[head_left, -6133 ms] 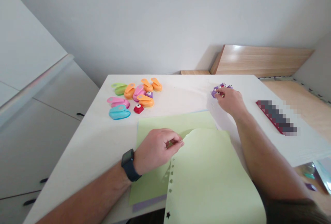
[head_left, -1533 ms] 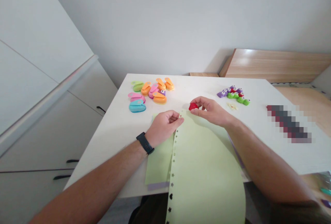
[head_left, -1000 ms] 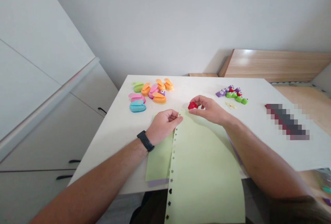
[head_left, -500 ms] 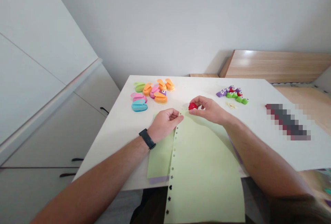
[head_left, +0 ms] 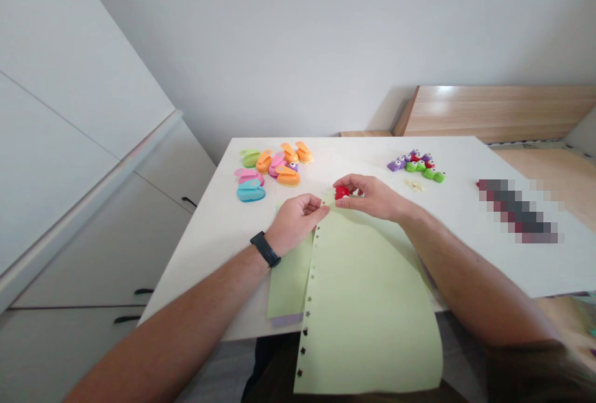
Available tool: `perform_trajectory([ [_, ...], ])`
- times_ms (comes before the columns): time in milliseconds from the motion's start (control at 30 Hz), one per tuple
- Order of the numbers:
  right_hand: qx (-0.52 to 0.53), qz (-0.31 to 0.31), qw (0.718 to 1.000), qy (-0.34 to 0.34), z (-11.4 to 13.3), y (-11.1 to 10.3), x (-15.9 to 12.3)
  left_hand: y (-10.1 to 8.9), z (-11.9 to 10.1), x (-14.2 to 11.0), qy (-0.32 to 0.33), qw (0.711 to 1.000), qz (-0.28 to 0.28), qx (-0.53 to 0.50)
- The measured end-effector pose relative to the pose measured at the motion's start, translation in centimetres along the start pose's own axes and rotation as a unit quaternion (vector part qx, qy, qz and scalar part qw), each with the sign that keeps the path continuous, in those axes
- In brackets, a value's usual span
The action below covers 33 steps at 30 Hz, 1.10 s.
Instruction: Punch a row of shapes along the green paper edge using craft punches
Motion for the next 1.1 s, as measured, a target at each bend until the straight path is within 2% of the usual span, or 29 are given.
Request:
perform_trajectory([
  [567, -0.014, 0.055, 0.998, -0.003, 0.32, 0.36, -0.51, -0.32, -0.3, -0.1, 0.017, 1.0, -0.018, 0.02],
  [900, 0.033, 0.064, 0.997, 0.007, -0.02, 0.54, -0.46, -0.15, -0.3, -0.03, 0.024, 0.999, -0.005, 0.038],
  [1100, 0.025, 0.056, 0.998, 0.005, 0.13, 0.39, -0.4, -0.09, -0.23, -0.06, 0.026, 0.999, -0.002, 0.032],
])
Point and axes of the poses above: each hand's wrist, its own x-axis towards the middle knuckle, its own y-axis out of the palm, z = x × y, the point moved 10 cm from there along x, towards the middle knuckle, and after that the axes turned 1 degree about x, right-handed, at the moved point
